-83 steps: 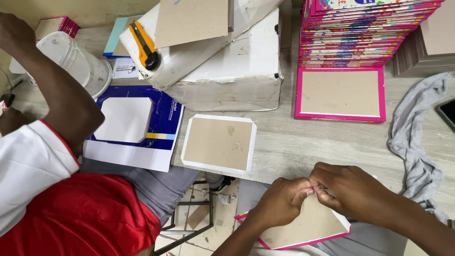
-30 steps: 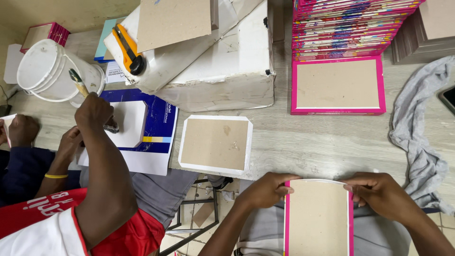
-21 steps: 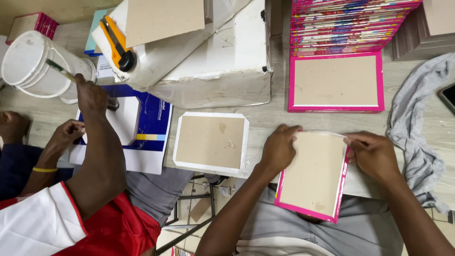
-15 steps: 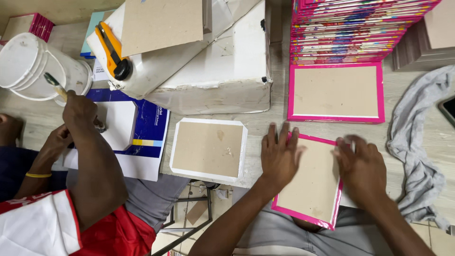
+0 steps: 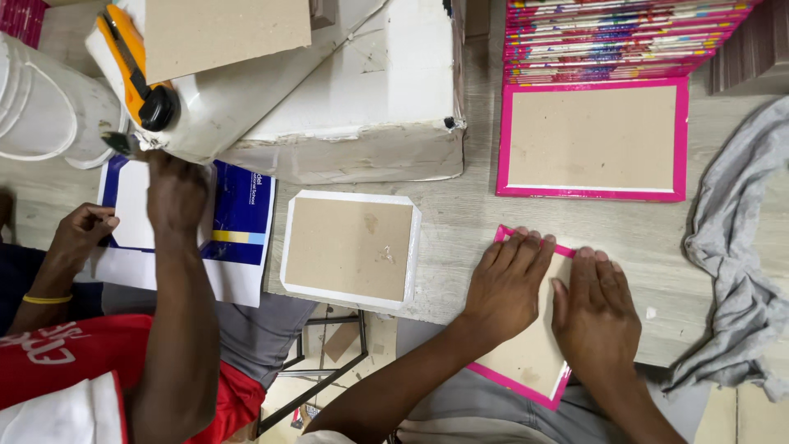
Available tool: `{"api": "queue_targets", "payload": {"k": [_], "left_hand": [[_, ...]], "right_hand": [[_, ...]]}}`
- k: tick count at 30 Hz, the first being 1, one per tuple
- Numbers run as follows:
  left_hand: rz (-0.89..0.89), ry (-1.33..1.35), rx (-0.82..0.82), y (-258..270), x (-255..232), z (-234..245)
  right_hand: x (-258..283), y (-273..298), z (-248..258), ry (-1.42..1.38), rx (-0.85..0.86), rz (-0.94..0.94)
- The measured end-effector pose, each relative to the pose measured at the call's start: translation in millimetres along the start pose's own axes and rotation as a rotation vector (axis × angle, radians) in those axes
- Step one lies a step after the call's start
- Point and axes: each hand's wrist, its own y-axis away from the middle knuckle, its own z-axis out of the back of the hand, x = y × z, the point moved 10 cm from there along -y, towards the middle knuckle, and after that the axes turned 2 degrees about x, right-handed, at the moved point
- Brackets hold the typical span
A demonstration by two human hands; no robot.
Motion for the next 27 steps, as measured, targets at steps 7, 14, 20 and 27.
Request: {"api": "queue_targets", "payload": {"k": [7, 14, 20, 27], "left_hand": [[-0.194, 0.157, 0.193, 16.6, -5.3, -4.2], [-0.173, 0.182, 0.104, 22.2, -3.2, -1.5], [-0.181, 0.235, 0.075, 21.6, -4.4, 5.8], [-0.193, 0.216, 0.070, 22.5, -4.6, 6.7]], "right_hand": [[-38.1, 60.0, 19.5, -0.221, 0.278, -0.224], [-143.7, 166.5, 38.2, -0.247, 0.429, -1.049], [-123.0, 143.6, 52.5, -0.639, 0.225, -1.014], [-112.9, -19.8, 45.8, -0.642, -0.019, -0.258]]}}
